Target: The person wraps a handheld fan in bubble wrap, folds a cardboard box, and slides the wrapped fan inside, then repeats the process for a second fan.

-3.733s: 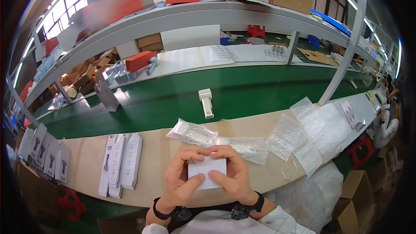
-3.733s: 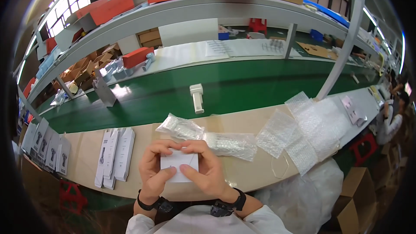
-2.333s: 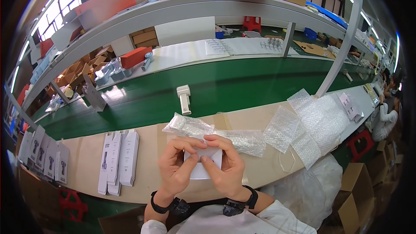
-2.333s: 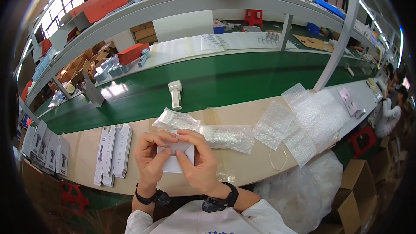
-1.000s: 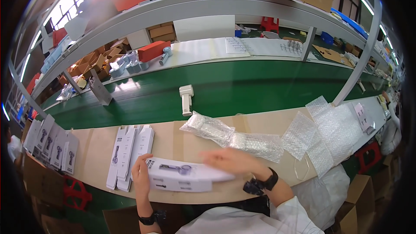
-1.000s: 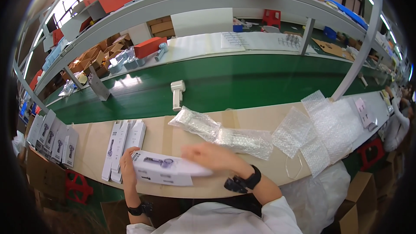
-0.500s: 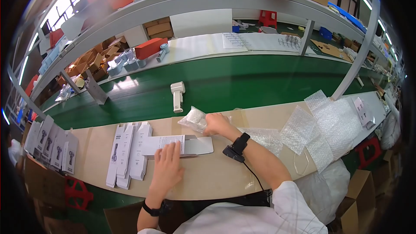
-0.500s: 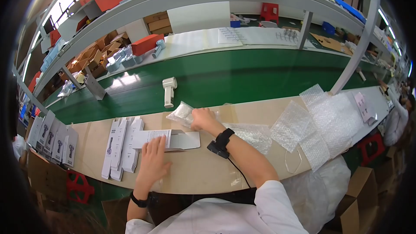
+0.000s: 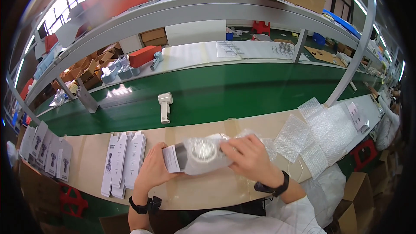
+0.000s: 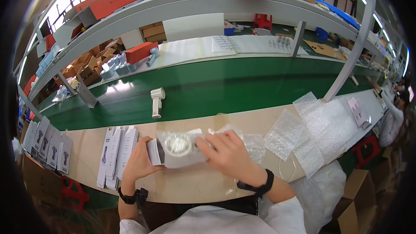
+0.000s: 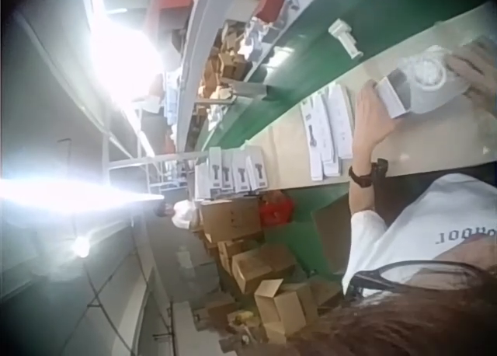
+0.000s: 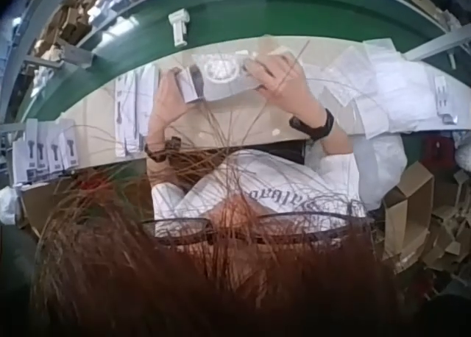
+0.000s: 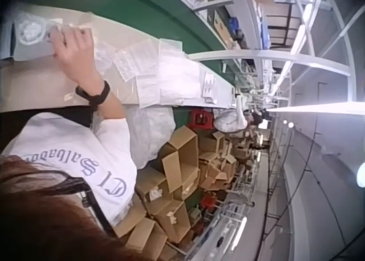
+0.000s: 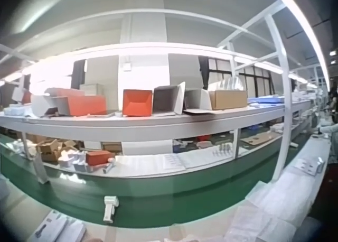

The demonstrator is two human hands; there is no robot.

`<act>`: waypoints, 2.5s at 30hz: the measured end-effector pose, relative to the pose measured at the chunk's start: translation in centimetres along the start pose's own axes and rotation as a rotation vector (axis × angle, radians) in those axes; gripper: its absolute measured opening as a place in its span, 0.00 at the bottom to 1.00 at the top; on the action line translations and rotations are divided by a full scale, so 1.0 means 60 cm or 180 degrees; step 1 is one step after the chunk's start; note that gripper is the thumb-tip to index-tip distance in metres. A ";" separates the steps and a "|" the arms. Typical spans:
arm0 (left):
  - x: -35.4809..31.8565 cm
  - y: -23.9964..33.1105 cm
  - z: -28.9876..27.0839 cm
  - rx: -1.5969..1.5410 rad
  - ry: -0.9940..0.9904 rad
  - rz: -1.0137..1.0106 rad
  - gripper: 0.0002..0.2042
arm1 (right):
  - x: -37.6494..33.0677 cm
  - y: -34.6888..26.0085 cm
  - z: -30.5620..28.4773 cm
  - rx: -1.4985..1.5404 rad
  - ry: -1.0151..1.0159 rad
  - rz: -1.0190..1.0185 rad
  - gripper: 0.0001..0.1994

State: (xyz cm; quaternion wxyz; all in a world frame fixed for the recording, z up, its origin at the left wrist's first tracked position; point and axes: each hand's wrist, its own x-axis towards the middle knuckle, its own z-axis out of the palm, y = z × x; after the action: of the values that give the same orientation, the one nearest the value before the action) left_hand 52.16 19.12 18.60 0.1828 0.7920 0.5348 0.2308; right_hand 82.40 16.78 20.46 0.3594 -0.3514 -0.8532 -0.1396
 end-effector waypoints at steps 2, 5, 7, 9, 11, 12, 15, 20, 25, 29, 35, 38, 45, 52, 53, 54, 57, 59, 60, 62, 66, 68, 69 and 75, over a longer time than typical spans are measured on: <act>0.002 0.007 0.000 0.0131 0.0025 0.0197 0.46 | -0.007 -0.010 -0.031 -0.0338 -0.0155 -0.0159 0.26; 0.005 0.014 0.005 0.0398 0.0069 0.0591 0.47 | -0.018 -0.012 -0.053 -0.0997 -0.0480 -0.0453 0.23; 0.007 0.015 0.009 0.0257 -0.0077 0.0675 0.48 | -0.022 -0.012 -0.061 -0.1038 -0.0386 -0.0455 0.21; 0.006 0.020 0.017 0.0184 -0.0191 0.0763 0.49 | -0.025 -0.015 -0.070 -0.1091 -0.0345 -0.0404 0.21; 0.003 0.025 0.023 -0.0108 0.0100 0.0694 0.48 | -0.017 -0.014 -0.081 -0.1156 -0.0247 -0.0381 0.21; 0.002 0.028 0.024 -0.0256 0.0243 0.0651 0.47 | -0.017 -0.014 -0.084 -0.1184 -0.0201 -0.0373 0.21; 0.001 0.044 0.025 -0.0118 0.0139 0.0713 0.47 | -0.037 -0.024 -0.079 -0.1329 -0.0374 -0.0698 0.21; 0.007 0.083 0.054 0.0355 0.0189 0.0959 0.48 | -0.047 -0.049 -0.089 -0.1369 -0.1045 -0.0393 0.19; -0.032 0.050 0.062 0.2014 0.1013 0.2048 0.34 | -0.043 -0.015 -0.050 0.0266 -0.1866 0.0765 0.21; -0.022 0.095 0.062 0.1860 0.0285 0.1778 0.25 | -0.021 0.006 -0.054 0.1197 -0.2656 0.1278 0.23; -0.024 0.110 0.064 0.0440 0.0109 0.0374 0.30 | -0.041 -0.005 -0.073 0.1812 -0.0675 0.1873 0.19; -0.017 0.147 0.066 0.0472 -0.0160 -0.0056 0.32 | -0.049 -0.027 -0.046 0.1972 0.0212 0.2308 0.18; 0.001 0.102 0.126 0.0361 0.0816 0.1065 0.27 | -0.051 -0.063 -0.024 0.1491 0.1413 0.2161 0.11; 0.044 0.077 0.212 -0.0052 0.1237 0.1672 0.33 | -0.055 -0.047 -0.042 0.2554 0.0015 0.2127 0.10; 0.057 0.085 0.219 -0.0331 0.1292 0.1704 0.38 | -0.060 -0.046 -0.042 0.2537 0.0042 0.2153 0.10; 0.071 0.091 0.224 -0.0596 0.1371 0.1711 0.44 | -0.066 -0.042 -0.039 0.2127 0.0463 0.2079 0.10; 0.181 0.088 0.205 -0.1132 0.1407 0.1500 0.40 | -0.078 -0.033 -0.048 0.1246 0.1296 0.1898 0.09; 0.277 0.059 0.179 -0.1611 0.1652 0.0877 0.37 | -0.096 -0.035 -0.083 0.1021 0.1873 0.2127 0.08; 0.329 0.018 0.164 -0.1743 0.1833 0.0548 0.35 | -0.109 -0.037 -0.088 0.1058 0.1858 0.2109 0.08; 0.463 -0.076 0.167 -0.1216 0.2858 0.0593 0.33 | -0.149 -0.041 -0.102 0.1147 0.1471 0.2895 0.08; 0.596 -0.245 0.193 0.0079 0.2616 0.0071 0.34 | -0.226 -0.054 -0.074 0.1153 0.1443 0.3349 0.08; 0.606 -0.367 0.239 -0.0218 0.2946 -0.0277 0.35 | -0.245 -0.068 -0.069 0.1200 0.1403 0.3494 0.08; 0.614 -0.395 0.265 -0.0543 0.3186 -0.0609 0.37 | -0.256 -0.068 -0.067 0.1190 0.1392 0.3596 0.09; 0.469 -0.364 0.202 0.2563 0.2358 -0.0448 0.41 | -0.296 -0.065 -0.054 0.1239 0.1334 0.4064 0.09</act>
State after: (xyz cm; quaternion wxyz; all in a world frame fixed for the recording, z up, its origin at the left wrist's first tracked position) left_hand 51.34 52.68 1.67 -0.3200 0.6275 0.6611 0.2585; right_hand 90.09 3.53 10.17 0.5846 -0.6788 -0.4020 0.1894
